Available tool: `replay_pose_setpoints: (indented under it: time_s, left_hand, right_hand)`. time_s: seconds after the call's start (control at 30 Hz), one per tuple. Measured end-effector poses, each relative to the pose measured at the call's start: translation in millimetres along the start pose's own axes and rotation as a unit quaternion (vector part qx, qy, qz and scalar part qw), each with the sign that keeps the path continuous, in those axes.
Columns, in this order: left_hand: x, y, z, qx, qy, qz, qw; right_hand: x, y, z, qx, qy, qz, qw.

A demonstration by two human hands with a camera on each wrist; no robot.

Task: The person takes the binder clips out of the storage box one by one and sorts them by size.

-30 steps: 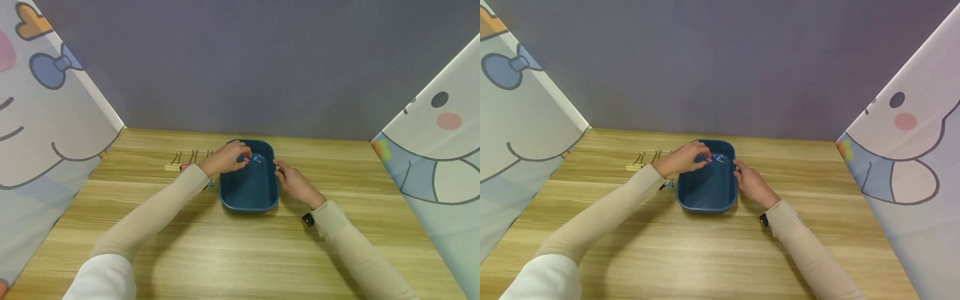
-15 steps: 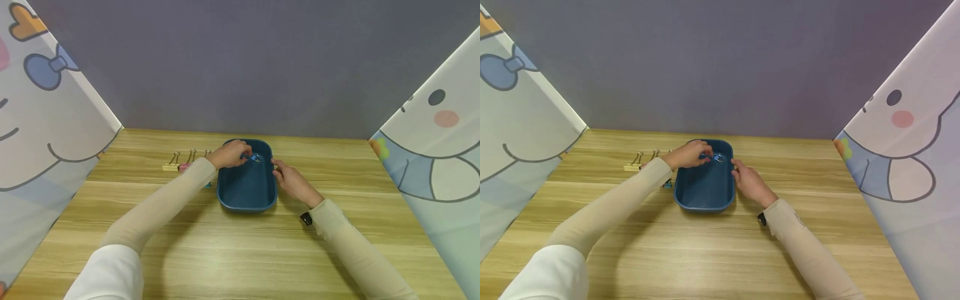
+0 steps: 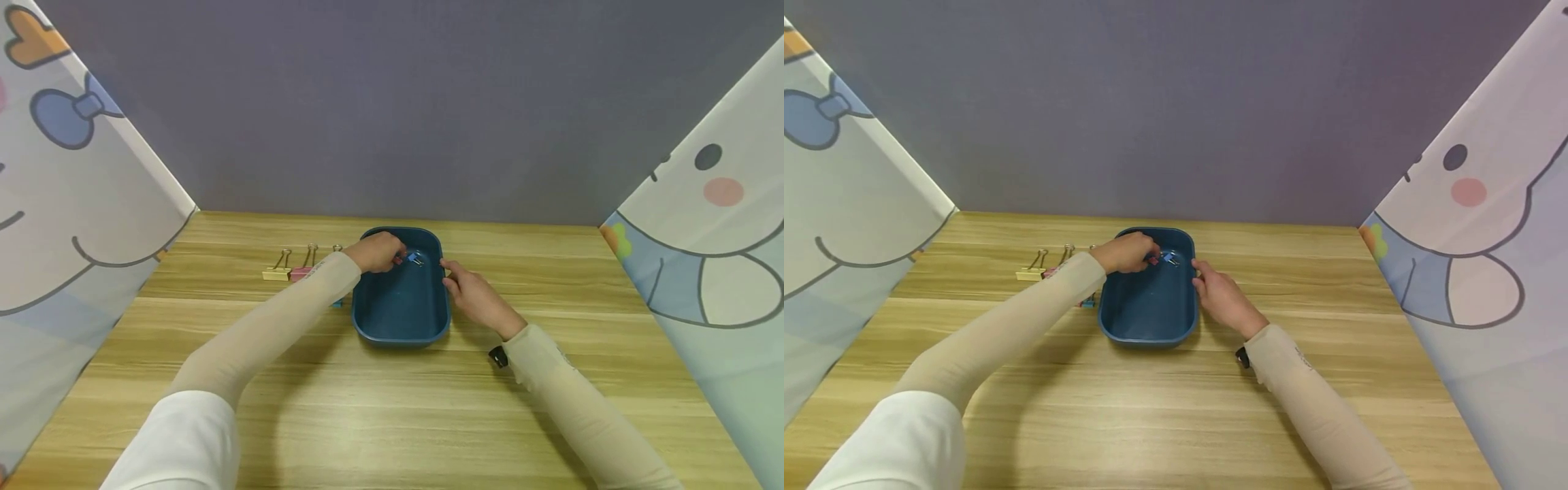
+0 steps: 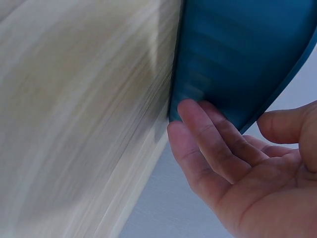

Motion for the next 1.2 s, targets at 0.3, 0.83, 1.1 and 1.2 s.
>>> replay_pose_setpoints:
  time_s: [0.3,0.83,1.1,1.2]
  left_hand:
    - [2.1,1.7,-1.3,0.006,0.019,-0.006,0.9998]
    - [12.1,-1.4,0.5,0.024,0.016,-0.039,0.9988]
    - [9.9,-0.2,-0.4,0.036,-0.010,-0.029,0.9989]
    - [8.6,-0.2,-0.5,0.039,-0.009,-0.035,0.9986]
  right_hand:
    - [1,1,1,0.005,0.003,-0.003,1.000]
    - [1,1,-1,-0.004,-0.006,-0.003,1.000]
    - [1,1,-1,-0.008,-0.011,-0.005,1.000]
    - [1,1,-1,-0.007,-0.011,-0.005,1.000]
Point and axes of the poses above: each hand's wrist, its own z-axis towards the middle knuckle, its own x-axis out of the palm, y = z × x, the point moved 2 cm from there along z, towards the middle knuckle, and after that the axes turned 9 degrees about -y, right-handed, at the moved point
